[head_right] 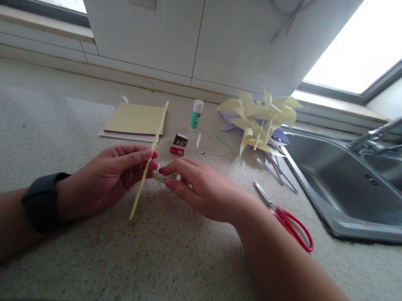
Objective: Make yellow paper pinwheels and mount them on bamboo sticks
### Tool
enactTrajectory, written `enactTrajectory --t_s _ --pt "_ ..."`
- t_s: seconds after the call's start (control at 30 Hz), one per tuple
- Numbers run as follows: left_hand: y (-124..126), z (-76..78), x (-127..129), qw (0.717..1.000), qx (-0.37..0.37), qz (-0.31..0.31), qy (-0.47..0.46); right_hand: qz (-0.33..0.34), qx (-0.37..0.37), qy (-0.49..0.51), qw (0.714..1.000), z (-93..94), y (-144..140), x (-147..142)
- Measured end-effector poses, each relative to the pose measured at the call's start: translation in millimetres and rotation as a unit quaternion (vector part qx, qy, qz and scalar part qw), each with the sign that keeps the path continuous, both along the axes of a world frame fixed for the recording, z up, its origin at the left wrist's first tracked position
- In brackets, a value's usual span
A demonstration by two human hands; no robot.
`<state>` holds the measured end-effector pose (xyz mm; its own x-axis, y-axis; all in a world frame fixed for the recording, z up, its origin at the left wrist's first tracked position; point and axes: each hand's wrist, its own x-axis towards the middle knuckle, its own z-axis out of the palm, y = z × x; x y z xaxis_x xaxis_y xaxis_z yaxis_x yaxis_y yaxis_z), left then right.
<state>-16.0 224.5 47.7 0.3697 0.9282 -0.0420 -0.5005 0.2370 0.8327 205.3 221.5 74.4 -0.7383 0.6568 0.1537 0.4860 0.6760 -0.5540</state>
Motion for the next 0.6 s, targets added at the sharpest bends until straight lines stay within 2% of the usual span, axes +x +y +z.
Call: enactTrajectory --t_s 0.43,0.6 --pt "0.2 -1.1 -1.5 1.000 0.003 -0.016 -0.009 0.020 0.034 0.061 0.997 1.6 -0.1 1.3" --pt "-0.4 -0.3 -1.2 1.000 0.006 -0.022 0.002 0.020 0.059 0.049 0.997 -1.5 0.6 -0.8"
